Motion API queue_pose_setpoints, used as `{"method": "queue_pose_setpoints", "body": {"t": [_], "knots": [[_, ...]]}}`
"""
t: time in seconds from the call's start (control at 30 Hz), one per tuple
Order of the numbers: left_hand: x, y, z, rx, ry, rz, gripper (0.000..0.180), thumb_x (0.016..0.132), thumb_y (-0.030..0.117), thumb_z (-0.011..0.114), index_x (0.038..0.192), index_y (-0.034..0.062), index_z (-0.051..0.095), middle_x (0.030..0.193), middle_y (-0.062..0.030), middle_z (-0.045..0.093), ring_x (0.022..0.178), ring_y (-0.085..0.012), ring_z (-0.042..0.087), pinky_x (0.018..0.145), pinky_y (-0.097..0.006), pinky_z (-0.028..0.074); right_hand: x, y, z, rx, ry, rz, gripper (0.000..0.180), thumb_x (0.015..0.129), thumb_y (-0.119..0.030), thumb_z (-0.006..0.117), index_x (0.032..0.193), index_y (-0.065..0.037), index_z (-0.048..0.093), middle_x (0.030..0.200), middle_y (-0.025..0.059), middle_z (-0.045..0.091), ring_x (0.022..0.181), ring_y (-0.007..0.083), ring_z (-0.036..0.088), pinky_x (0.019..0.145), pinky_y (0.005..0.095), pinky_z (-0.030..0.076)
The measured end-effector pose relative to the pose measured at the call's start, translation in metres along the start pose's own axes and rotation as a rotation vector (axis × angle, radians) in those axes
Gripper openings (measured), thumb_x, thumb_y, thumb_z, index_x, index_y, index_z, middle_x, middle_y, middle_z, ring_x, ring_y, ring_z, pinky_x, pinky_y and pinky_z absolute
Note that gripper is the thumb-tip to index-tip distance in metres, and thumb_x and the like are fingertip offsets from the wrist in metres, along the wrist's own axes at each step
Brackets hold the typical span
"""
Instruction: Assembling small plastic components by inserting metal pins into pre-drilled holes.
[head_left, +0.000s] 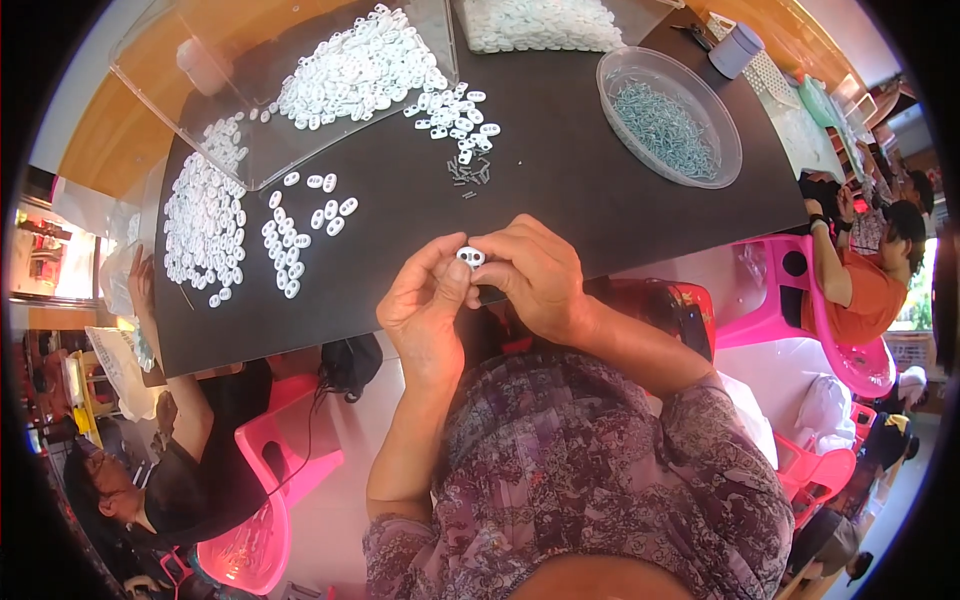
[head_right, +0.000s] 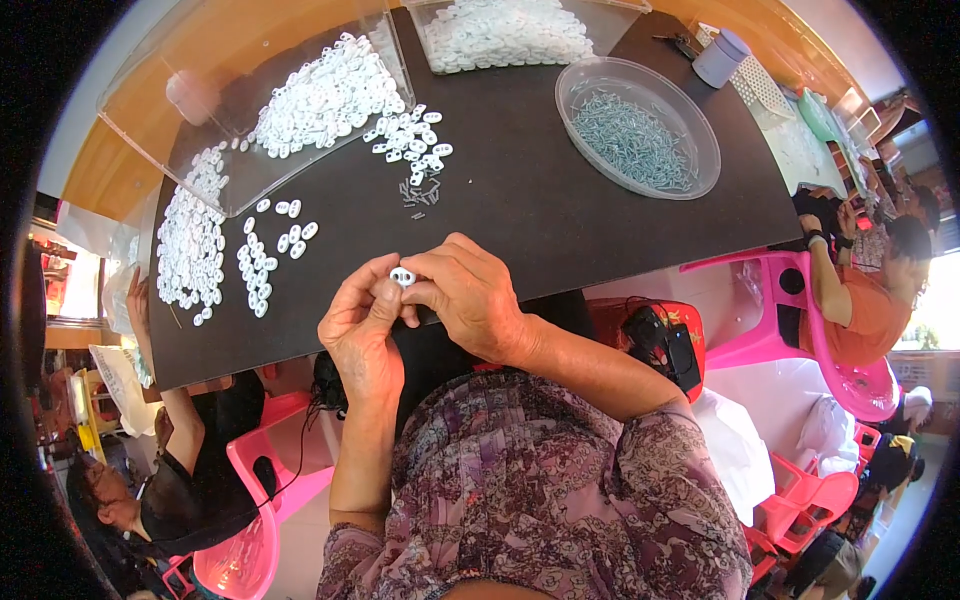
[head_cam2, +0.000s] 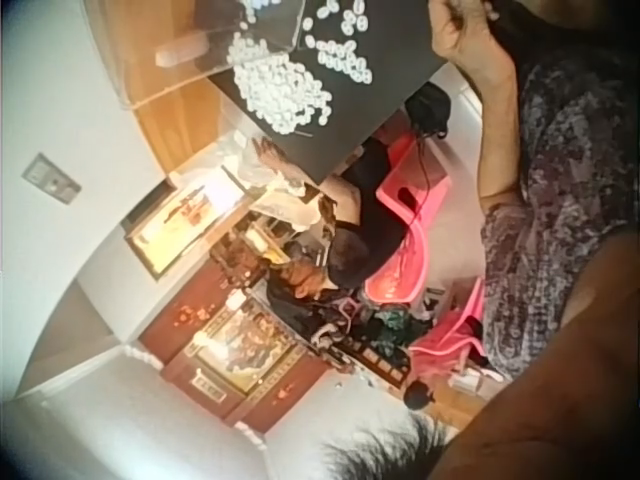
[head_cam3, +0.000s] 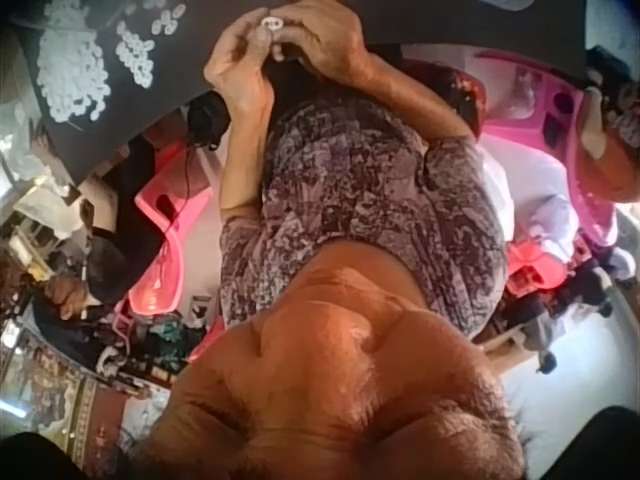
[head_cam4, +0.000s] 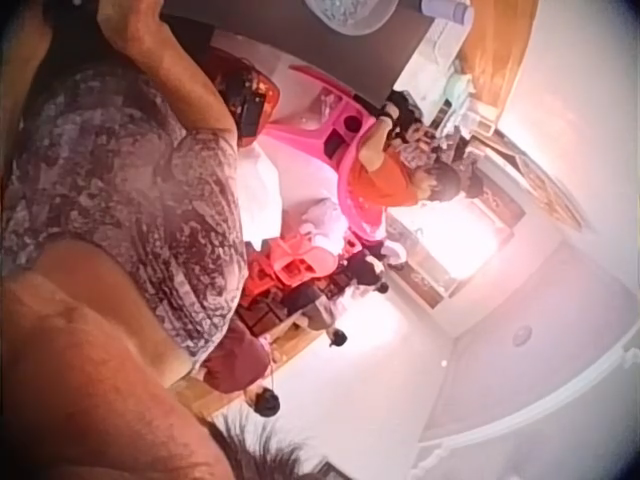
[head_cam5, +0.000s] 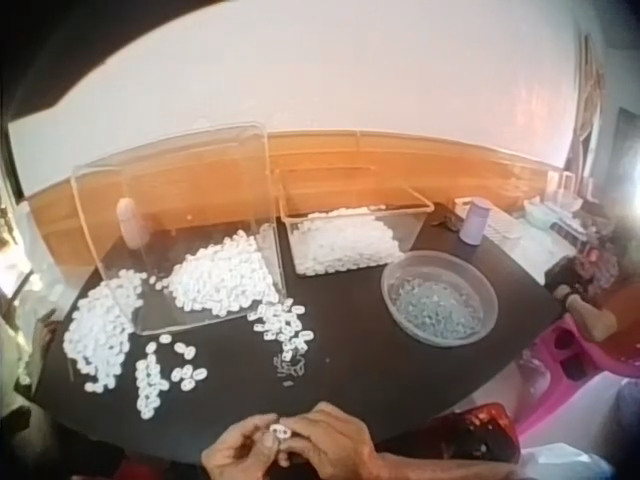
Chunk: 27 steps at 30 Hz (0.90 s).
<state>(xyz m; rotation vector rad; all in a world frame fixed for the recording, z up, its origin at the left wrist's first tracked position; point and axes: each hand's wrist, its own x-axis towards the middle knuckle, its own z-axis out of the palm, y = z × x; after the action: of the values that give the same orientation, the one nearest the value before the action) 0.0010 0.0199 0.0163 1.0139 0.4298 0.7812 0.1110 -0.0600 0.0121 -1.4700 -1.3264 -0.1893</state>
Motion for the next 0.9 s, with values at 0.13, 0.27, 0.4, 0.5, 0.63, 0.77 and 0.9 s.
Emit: {"method": "queue_pose_setpoints", "body": {"t": [0.13,0.27,0.4,0.5,0.63,0.77,0.9], "knots": [[-0.005,-0.003,0.002,-0.006,0.002,0.035,0.022,0.087,0.002,0.061,0.107,-0.0059,0.061,0.087,-0.0068,0.059,0.068,-0.0112,0.053,0.061,-0.023,0.045,0.0,0.003,0.002,-0.013,0.037,-0.098,0.023,0.071,-0.002,0.069,0.092,0.001,0.061,0.081,0.009,0.061,0.064,0.0231,0.053,0.056,0.031,0.045],[-0.009,-0.013,0.003,0.039,0.005,0.231,0.021,0.089,0.002,0.058,0.109,-0.0057,0.061,0.085,-0.004,0.055,0.071,-0.0105,0.053,0.064,-0.023,0.046,-0.001,-0.001,0.006,-0.015,0.061,-0.137,0.022,0.075,0.0,0.065,0.096,0.005,0.06,0.08,0.0115,0.062,0.063,0.0226,0.055,0.055,0.0314,0.045],[-0.01,-0.015,0.009,0.114,0.08,0.343,0.024,0.089,0.011,0.061,0.105,-0.0073,0.06,0.082,-0.0024,0.054,0.067,-0.0086,0.05,0.06,-0.022,0.044,-0.002,-0.005,0.01,-0.013,0.091,-0.157,0.025,0.076,0.003,0.062,0.1,0.006,0.057,0.081,0.0128,0.061,0.063,0.0233,0.054,0.055,0.032,0.045],[-0.009,-0.018,0.006,0.126,0.061,0.357,0.022,0.09,0.01,0.06,0.104,-0.007,0.061,0.082,-0.0012,0.052,0.067,-0.0075,0.049,0.06,-0.021,0.043,-0.004,-0.003,0.013,-0.001,0.124,-0.153,0.03,0.071,0.003,0.068,0.099,0.002,0.056,0.08,0.0097,0.058,0.062,0.0219,0.051,0.054,0.0308,0.043],[-0.007,-0.014,0.004,0.172,0.044,0.355,0.021,0.09,0.011,0.06,0.103,-0.0063,0.062,0.081,-0.0009,0.052,0.068,-0.0072,0.048,0.061,-0.02,0.042,-0.006,-0.005,0.015,-0.005,0.118,-0.131,0.032,0.071,0.002,0.069,0.1,0.003,0.056,0.081,0.0102,0.058,0.063,0.0223,0.052,0.054,0.031,0.043],[-0.005,-0.011,0.004,0.191,0.093,0.358,0.023,0.09,0.012,0.059,0.104,-0.0063,0.062,0.083,-0.0007,0.053,0.071,-0.0073,0.049,0.063,-0.02,0.041,-0.005,-0.011,0.014,0.04,0.075,-0.07,0.033,0.071,0.001,0.069,0.102,0.003,0.057,0.082,0.0105,0.059,0.065,0.023,0.053,0.056,0.0315,0.043],[-0.009,-0.009,0.002,0.187,0.071,0.323,0.024,0.091,0.013,0.059,0.104,-0.006,0.063,0.085,-0.0006,0.054,0.075,-0.0076,0.05,0.067,-0.021,0.042,-0.005,-0.012,0.013,0.042,0.079,-0.047,0.033,0.072,0.0,0.069,0.102,0.003,0.057,0.082,0.0108,0.059,0.067,0.023,0.053,0.058,0.0319,0.044]]}}
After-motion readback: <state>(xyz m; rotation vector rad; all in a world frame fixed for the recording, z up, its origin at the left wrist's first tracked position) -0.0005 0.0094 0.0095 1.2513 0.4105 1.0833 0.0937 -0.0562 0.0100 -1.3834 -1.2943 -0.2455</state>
